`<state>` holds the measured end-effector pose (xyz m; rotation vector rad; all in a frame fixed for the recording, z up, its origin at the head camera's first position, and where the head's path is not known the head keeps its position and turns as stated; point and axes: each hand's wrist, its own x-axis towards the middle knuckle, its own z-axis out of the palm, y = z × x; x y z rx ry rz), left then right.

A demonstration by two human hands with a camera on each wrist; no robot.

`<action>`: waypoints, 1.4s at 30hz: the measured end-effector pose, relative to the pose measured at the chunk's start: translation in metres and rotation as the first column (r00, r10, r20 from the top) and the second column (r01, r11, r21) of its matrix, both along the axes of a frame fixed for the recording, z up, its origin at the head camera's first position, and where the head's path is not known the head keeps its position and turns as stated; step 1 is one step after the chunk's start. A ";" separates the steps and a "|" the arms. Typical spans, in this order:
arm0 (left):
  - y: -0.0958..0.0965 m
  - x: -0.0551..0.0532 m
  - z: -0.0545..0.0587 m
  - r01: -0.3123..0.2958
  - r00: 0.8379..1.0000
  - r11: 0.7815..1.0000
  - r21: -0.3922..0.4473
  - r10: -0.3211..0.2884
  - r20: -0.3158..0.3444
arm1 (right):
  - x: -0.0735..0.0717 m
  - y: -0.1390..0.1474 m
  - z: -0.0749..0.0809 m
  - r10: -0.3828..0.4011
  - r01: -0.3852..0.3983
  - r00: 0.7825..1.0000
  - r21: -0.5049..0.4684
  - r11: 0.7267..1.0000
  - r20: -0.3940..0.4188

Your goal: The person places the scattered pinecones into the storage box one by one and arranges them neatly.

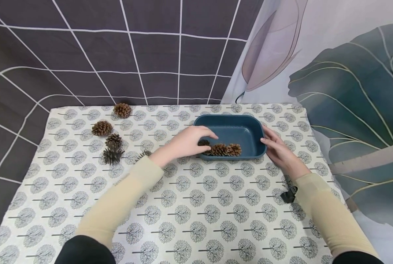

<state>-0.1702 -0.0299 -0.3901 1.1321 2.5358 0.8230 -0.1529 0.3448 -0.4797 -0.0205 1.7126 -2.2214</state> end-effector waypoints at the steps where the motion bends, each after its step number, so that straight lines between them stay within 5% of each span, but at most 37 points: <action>1: -0.005 0.001 0.000 -0.010 1.000 1.000 0.001 0.010 0.006 | 0.000 0.000 0.000 0.000 0.000 1.000 0.000 1.000 0.002; 14: -0.078 0.020 -0.006 -0.164 0.986 0.983 0.080 0.164 0.007 | 0.000 -0.001 0.002 -0.004 0.003 0.999 0.028 1.000 0.031; 31: -0.167 0.059 -0.013 -0.376 0.923 0.925 0.059 0.380 -0.056 | -0.001 -0.001 0.001 0.000 0.000 1.000 0.003 1.000 0.029; 42: -0.194 0.085 -0.029 -0.479 0.878 0.878 -0.005 0.479 0.028 | -0.001 0.001 0.001 -0.002 0.001 1.000 0.011 1.000 0.022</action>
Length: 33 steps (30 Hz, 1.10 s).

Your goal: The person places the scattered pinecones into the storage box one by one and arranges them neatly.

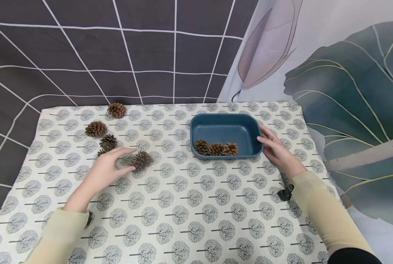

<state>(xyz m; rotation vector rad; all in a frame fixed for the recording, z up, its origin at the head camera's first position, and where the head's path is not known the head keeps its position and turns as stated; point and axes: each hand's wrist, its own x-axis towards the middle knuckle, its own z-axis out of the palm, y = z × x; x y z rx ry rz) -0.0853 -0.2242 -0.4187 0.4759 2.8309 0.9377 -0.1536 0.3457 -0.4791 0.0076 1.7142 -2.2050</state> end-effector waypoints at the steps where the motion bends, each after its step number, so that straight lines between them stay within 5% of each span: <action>1: -0.001 0.002 -0.002 -0.007 1.000 1.000 -0.007 0.007 0.006 | 0.000 0.000 0.000 -0.001 0.001 1.000 0.001 1.000 0.001; 19: 0.003 0.012 -0.025 -0.056 0.994 0.998 0.000 0.056 0.093 | 0.001 0.000 0.001 0.000 0.000 1.000 0.013 1.000 -0.002; 33: 0.009 0.006 -0.032 -0.091 0.995 0.993 0.078 0.087 0.045 | 0.000 0.001 0.002 0.010 -0.010 1.000 0.026 1.000 -0.004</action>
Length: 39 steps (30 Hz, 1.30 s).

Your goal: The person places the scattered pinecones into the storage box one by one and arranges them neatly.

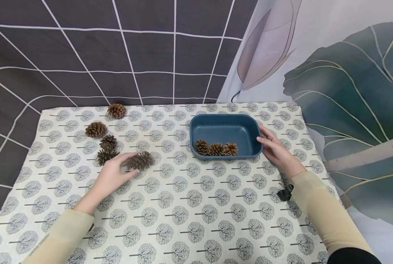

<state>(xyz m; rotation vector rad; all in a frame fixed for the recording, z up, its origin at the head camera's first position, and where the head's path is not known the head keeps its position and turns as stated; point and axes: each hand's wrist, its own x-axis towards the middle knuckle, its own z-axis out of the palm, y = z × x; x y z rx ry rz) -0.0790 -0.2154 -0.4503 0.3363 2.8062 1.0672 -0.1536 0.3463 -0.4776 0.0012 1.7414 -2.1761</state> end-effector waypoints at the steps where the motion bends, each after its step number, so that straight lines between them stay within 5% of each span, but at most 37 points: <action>1: 0.000 0.000 0.000 0.000 1.000 1.000 0.007 0.000 -0.006 | 0.000 0.000 0.000 0.001 -0.001 1.000 0.002 1.000 0.000; 16: 0.019 -0.015 0.003 0.023 1.000 0.999 0.034 -0.024 0.011 | 0.000 -0.002 -0.005 -0.003 0.002 0.999 -0.029 1.000 -0.045; 30: 0.073 -0.036 0.025 0.117 0.993 0.983 0.143 -0.113 -0.035 | -0.001 -0.001 -0.003 -0.004 0.003 1.000 -0.010 1.000 -0.016; 39: 0.117 -0.059 0.044 0.149 0.989 0.969 0.195 -0.149 -0.016 | -0.001 -0.001 -0.004 -0.003 0.003 1.000 -0.021 1.000 -0.023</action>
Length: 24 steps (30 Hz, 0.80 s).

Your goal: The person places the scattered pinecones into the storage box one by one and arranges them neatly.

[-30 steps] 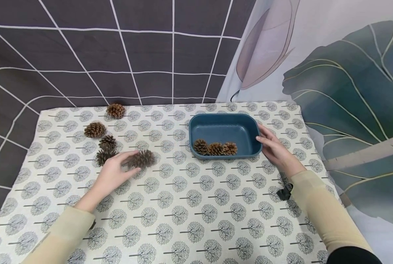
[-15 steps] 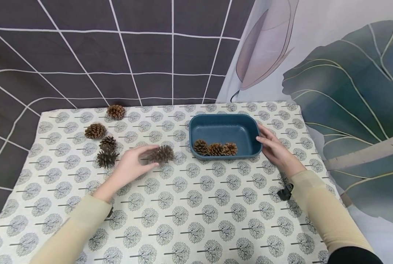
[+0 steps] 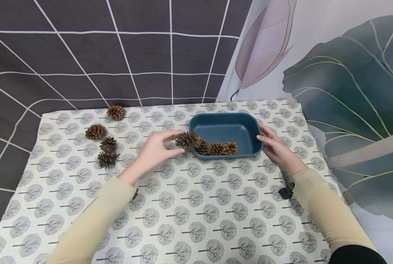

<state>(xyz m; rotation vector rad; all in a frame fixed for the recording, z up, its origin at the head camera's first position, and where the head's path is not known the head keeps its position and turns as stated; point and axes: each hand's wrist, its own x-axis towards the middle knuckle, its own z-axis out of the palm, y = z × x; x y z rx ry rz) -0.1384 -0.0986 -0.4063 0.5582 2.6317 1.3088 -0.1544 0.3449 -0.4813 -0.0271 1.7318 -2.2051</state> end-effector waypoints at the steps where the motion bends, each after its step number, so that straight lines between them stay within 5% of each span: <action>1: 0.005 -0.003 0.002 0.011 1.000 1.000 -0.007 -0.012 -0.005 | 0.000 0.000 0.000 0.001 -0.001 1.000 0.000 1.000 0.000; 13: 0.063 -0.033 0.013 0.174 0.984 0.983 -0.054 -0.175 -0.026 | 0.000 0.002 0.002 0.000 0.000 1.000 0.013 1.000 0.009; 24: 0.125 -0.055 0.020 0.306 0.936 0.923 -0.231 -0.336 -0.102 | 0.000 0.002 0.002 0.011 -0.011 1.000 0.020 1.000 -0.002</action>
